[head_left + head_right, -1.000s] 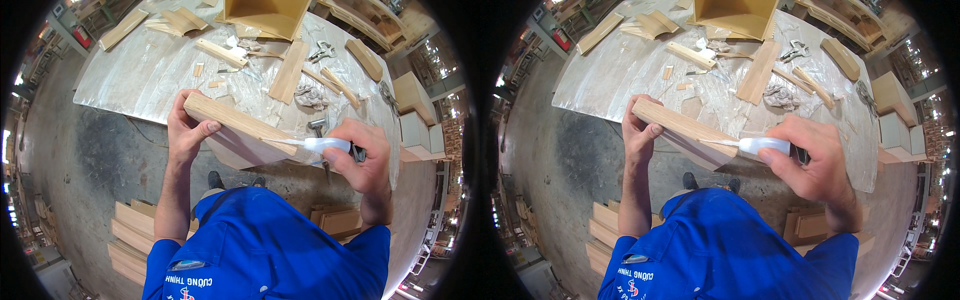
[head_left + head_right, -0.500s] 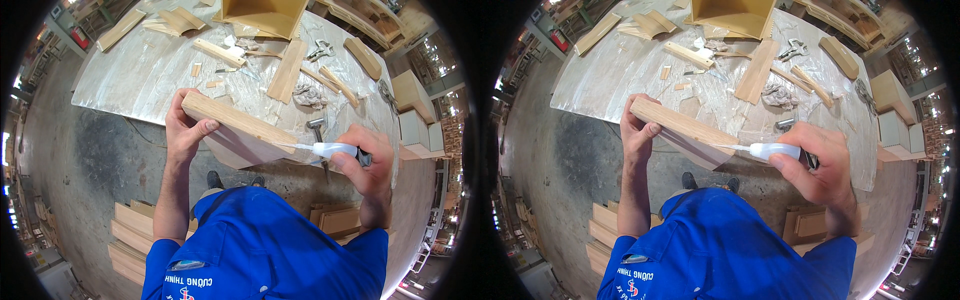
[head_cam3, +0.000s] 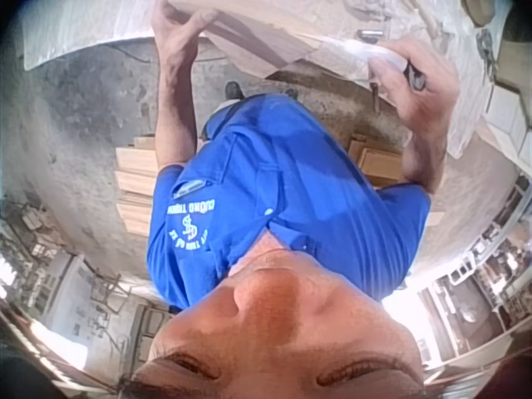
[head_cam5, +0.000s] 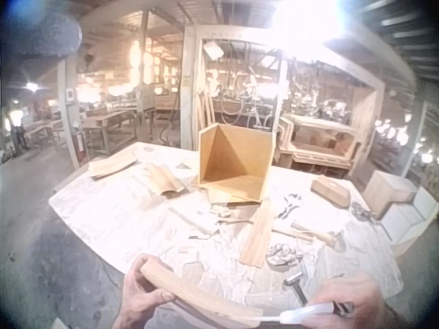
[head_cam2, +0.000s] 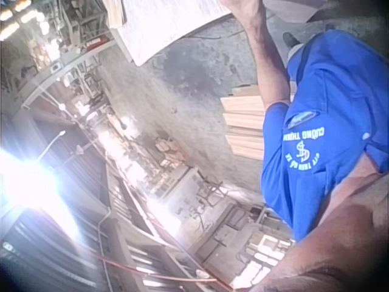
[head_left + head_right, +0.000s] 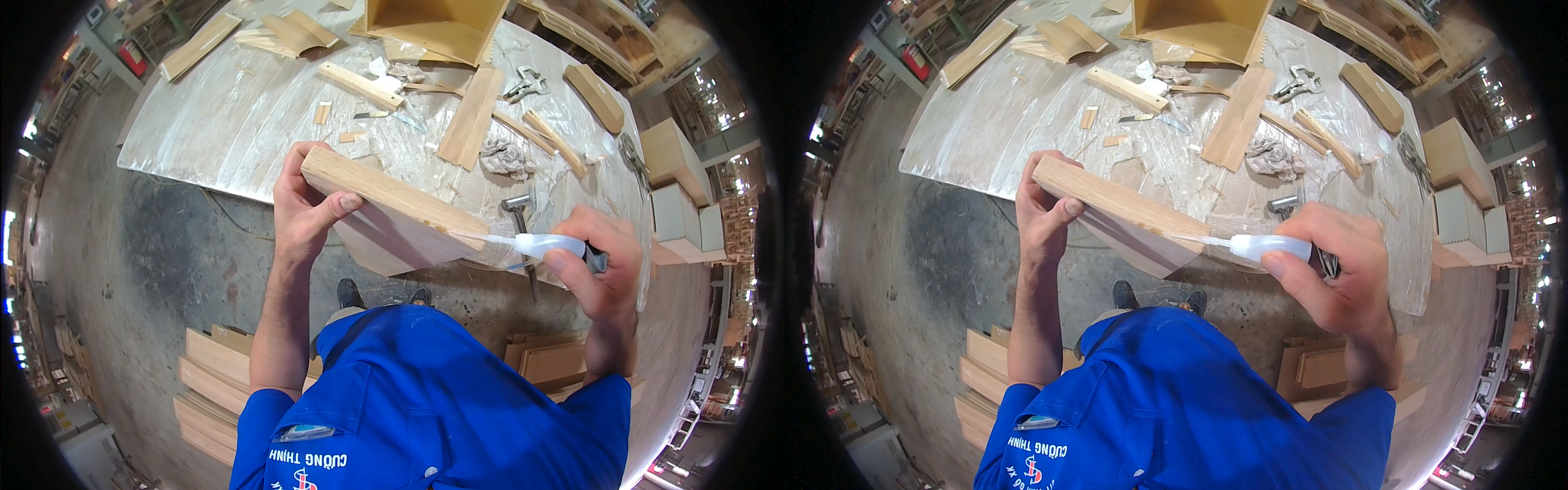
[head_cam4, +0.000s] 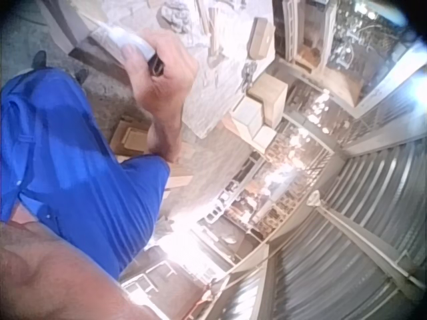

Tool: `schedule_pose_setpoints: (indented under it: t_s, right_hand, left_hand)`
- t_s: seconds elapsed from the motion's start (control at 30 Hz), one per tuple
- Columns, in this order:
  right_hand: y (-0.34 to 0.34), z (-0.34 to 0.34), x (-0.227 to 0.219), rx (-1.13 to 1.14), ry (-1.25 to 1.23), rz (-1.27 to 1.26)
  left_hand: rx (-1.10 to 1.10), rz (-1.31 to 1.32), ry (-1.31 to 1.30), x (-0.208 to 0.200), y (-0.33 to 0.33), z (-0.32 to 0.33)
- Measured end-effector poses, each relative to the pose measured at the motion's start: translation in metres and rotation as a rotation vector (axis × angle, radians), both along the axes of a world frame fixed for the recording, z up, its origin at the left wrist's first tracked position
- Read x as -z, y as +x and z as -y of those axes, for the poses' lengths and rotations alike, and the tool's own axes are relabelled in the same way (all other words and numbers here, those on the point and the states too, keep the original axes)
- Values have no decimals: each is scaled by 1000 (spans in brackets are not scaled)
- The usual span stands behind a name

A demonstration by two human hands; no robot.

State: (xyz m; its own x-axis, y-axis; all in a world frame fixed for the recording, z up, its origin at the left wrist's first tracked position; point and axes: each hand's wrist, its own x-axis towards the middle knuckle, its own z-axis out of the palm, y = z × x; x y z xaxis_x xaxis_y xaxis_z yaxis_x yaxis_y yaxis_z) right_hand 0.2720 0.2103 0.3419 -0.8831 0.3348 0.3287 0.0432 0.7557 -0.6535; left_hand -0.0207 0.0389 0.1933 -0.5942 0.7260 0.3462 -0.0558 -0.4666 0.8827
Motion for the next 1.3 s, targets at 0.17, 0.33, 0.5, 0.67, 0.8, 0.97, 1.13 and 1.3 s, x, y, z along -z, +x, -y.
schedule_pose_setpoints:
  t_s: [0.17, 0.33, 0.5, 0.67, 0.8, 0.97, 1.13, 1.3]
  right_hand:
    - [-2, 1, 3, 16, -13, -23]
    - [-10, 4, 8, 18, -45, -38]
    - [-21, 11, 12, 54, -89, -74]
    - [-22, 3, 8, 7, -42, -49]
    - [-15, 3, 9, 27, -58, -32]
    - [-19, 6, 10, 42, -54, -33]
    - [-22, 6, 7, 25, -40, -12]
    - [-18, 6, 9, 54, -40, -25]
  left_hand:
    - [4, 6, -3, 1, 0, 0]
    - [10, 3, -5, 3, -3, -1]
    - [21, 29, 9, 0, -1, -1]
    - [32, 53, 4, -2, 0, -1]
    - [32, 59, -12, -2, 0, -1]
    - [22, 40, -22, -1, -1, -2]
    - [27, 30, -21, -1, -3, -1]
    - [9, 2, -23, -2, -2, -3]
